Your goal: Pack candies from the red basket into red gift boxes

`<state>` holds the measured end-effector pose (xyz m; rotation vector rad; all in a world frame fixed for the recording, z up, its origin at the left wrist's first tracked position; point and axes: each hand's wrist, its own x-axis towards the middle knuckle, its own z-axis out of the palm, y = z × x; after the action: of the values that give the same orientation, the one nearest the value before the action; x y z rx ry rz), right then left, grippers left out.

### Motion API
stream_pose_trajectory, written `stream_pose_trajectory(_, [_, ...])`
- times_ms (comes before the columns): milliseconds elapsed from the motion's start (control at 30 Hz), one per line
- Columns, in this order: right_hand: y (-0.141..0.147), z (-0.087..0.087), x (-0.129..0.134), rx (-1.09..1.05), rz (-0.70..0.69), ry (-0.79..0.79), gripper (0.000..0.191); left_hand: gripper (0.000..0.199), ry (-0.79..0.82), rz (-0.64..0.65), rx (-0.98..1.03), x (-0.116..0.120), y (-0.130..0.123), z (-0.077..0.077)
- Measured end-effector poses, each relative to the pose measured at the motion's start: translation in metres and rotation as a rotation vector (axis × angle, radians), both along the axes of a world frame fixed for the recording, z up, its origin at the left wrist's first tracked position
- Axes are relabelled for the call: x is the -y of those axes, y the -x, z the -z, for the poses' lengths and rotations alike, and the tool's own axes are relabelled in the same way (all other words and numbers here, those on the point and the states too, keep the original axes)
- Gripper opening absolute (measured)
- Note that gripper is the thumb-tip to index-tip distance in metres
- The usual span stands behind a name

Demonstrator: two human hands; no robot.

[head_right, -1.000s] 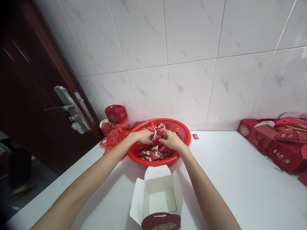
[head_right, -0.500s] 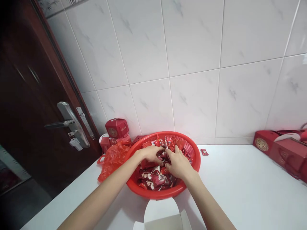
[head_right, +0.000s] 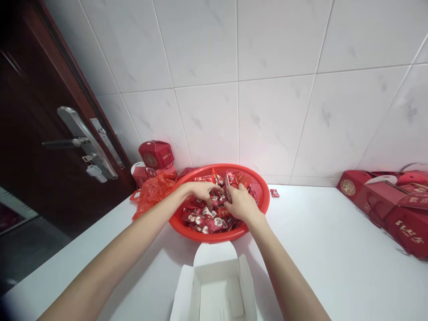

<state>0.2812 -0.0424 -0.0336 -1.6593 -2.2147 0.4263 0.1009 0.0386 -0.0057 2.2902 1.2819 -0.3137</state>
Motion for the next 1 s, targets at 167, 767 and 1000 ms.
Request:
stream_pose_trajectory(167, [-0.001, 0.001, -0.002, 0.036, 0.020, 0.046, 0.046, 0.053, 0.130, 0.077, 0.151, -0.004, 0.008, 0.003])
stream_pose_trajectory(767, [-0.002, 0.004, -0.005, 0.043, 0.013, 0.031, 0.050, 0.035, 0.261, 0.103, 0.441, -0.002, 0.012, 0.007])
stream_pose_trajectory(1000, [-0.002, 0.002, -0.005, -0.101, 0.026, -0.007, 0.056, 0.036, 0.344, -0.178, 0.906, 0.004, 0.015, -0.002])
